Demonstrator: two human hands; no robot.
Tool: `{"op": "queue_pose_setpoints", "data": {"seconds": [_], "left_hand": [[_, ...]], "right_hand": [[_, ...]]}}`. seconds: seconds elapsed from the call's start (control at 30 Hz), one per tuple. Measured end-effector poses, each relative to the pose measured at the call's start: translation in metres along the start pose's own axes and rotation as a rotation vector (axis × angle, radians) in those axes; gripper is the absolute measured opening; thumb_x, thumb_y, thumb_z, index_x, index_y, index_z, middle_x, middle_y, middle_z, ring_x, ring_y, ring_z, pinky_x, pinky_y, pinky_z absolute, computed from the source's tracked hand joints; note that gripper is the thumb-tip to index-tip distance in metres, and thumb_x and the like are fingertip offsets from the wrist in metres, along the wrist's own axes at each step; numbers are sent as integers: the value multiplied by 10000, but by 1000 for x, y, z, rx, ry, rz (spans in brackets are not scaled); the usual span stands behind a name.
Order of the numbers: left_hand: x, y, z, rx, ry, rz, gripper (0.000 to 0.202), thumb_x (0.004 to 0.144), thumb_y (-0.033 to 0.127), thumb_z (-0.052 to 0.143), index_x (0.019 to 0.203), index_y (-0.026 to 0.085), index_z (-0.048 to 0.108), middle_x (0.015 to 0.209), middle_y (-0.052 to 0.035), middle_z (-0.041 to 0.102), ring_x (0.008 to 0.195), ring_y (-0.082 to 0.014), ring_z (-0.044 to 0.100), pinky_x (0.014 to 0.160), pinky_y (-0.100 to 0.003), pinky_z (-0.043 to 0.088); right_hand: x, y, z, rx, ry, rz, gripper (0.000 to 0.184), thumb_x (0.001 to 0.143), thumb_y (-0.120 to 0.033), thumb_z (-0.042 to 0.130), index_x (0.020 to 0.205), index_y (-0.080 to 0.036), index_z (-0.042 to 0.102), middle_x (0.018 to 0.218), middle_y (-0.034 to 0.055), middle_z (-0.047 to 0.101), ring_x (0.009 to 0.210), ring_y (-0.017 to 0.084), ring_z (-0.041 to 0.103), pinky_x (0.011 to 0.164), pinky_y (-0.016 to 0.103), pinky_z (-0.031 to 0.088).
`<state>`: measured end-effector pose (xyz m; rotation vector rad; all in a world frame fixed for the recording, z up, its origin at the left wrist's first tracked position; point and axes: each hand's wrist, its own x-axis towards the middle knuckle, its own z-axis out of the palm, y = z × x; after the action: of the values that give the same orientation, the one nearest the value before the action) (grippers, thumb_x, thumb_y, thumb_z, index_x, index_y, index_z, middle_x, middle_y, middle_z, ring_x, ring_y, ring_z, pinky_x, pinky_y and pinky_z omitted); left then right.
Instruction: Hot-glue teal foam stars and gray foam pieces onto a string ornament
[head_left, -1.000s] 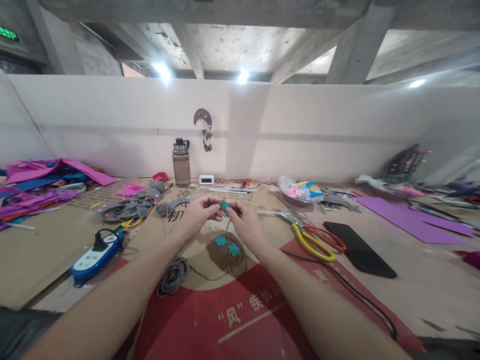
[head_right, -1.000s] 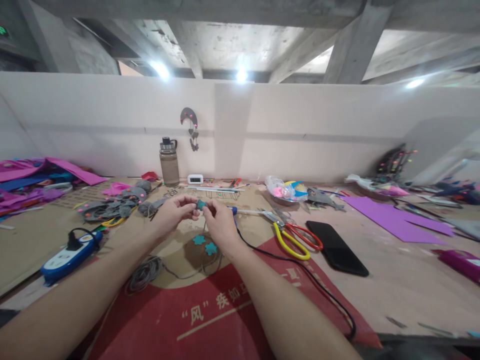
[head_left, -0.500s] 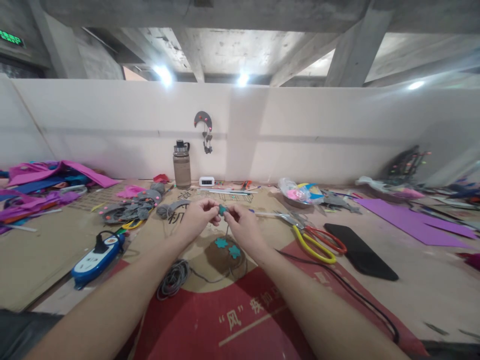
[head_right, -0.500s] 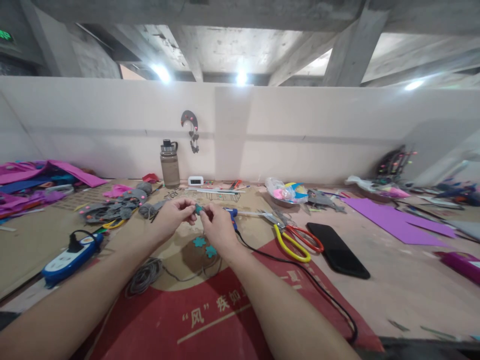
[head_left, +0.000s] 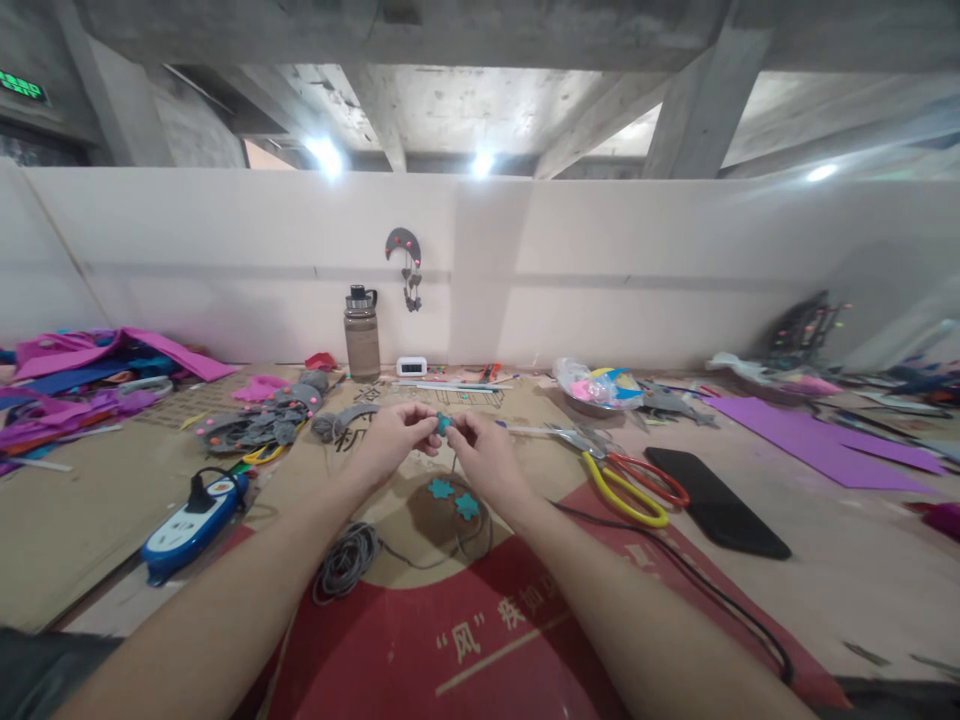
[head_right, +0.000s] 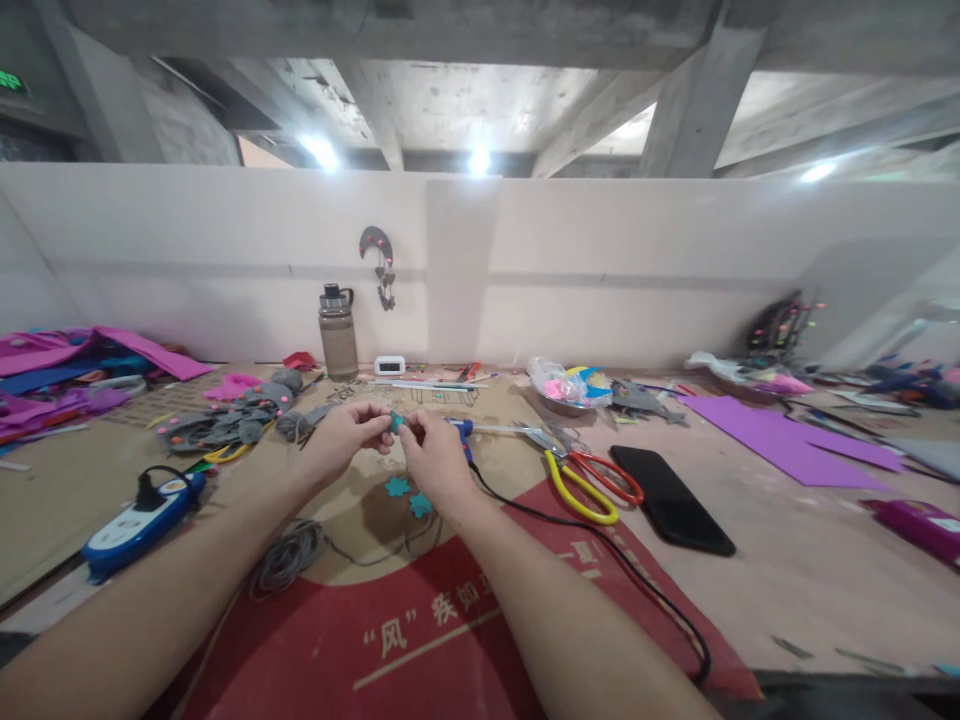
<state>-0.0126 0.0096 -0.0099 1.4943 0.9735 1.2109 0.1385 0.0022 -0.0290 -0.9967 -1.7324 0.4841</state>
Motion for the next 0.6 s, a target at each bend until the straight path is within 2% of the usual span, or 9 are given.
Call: {"op": "queue_pose_setpoints", "data": {"seconds": [0.1,0.2,0.3,0.4,0.5,0.6], "left_hand": [[0,0,0,28,10,5,202,713,319,637,776,132,593,583,-14,613,509,-104,568,548,-259,512],[1,-1,0,70,43,12,202,708,329,630,768,141,587,572,-9,606,494,-107,563,520,-254,505],[1,-3,0,140,82,28,199,707,336,617,768,149,583,564,-7,601,477,-112,554,482,-249,490],[0,-2,0,208,128,48,202,711,337,603,779,148,584,572,-4,597,482,-115,547,471,-244,474],[-2,0,1,290,181,88,198,699,329,613,777,147,612,620,2,594,507,-102,527,466,-221,441],[-1,0,0,352,199,140,180,701,323,614,762,154,633,609,18,572,491,-83,482,451,-205,392]], "right_hand": [[0,0,1,15,-12,9,195,802,-326,470,697,-188,559,638,-2,563,595,135,482,573,256,362],[1,2,3,107,-15,40,160,796,-310,481,849,-180,558,707,10,602,643,142,535,602,260,398],[2,5,3,154,7,61,224,789,-297,496,975,-175,516,696,-2,601,640,142,555,613,263,413],[3,5,1,118,35,53,156,796,-302,483,875,-182,545,701,4,602,641,142,552,617,264,409],[3,3,-2,48,70,40,165,805,-314,468,767,-184,562,697,11,595,646,145,534,621,267,394],[3,0,-5,12,91,20,191,816,-325,454,756,-185,569,699,12,591,651,146,522,621,265,383]]}}
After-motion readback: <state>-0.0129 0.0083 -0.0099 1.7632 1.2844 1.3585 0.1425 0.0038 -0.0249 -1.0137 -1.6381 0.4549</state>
